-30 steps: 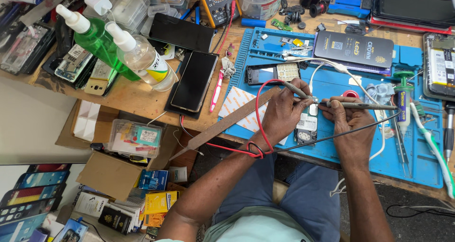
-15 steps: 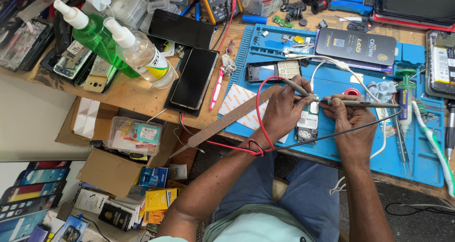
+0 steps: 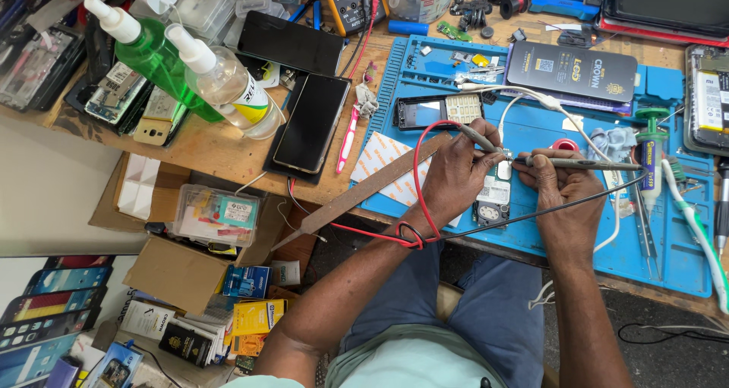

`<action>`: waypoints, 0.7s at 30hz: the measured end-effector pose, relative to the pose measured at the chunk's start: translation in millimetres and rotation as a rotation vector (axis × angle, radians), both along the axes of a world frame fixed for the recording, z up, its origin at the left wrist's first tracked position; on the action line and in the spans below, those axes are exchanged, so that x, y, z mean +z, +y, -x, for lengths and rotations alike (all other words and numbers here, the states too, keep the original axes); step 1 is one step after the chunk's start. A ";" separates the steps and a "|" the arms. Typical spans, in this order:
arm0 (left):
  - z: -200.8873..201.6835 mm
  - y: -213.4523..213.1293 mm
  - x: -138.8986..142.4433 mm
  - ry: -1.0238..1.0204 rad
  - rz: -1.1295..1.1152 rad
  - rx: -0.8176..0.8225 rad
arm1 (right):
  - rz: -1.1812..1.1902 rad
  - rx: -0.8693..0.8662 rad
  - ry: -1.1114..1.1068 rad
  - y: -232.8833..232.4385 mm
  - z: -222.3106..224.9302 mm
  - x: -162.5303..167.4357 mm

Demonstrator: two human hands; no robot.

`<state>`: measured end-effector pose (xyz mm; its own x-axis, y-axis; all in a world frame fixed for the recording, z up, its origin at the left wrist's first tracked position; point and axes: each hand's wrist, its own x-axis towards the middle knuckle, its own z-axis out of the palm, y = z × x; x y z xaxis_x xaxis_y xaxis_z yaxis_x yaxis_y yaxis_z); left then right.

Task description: The person sits at a repair bench and probes a disassembled phone motherboard with multimeter test leads, checking points on the board. They then attach the board to the phone body, connect a cable, and press buttons as the phone screen powers on.

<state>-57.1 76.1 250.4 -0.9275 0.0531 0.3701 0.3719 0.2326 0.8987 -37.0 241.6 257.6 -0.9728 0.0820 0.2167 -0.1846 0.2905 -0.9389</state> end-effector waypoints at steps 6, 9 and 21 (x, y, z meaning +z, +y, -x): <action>-1.2 -1.5 0.2 -0.021 -0.011 -0.007 | -0.004 0.000 0.000 -0.7 -1.7 0.9; -1.1 -1.0 -0.3 -0.016 -0.007 0.001 | 0.004 0.006 0.008 -0.5 -1.4 1.0; 0.5 0.3 -2.5 0.020 0.000 0.006 | 0.013 0.017 0.018 -0.2 0.4 0.7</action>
<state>-57.5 76.4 248.0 -0.9200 0.0475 0.3889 0.3887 0.2350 0.8909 -37.4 241.4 258.3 -0.9701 0.0680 0.2329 -0.2062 0.2750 -0.9391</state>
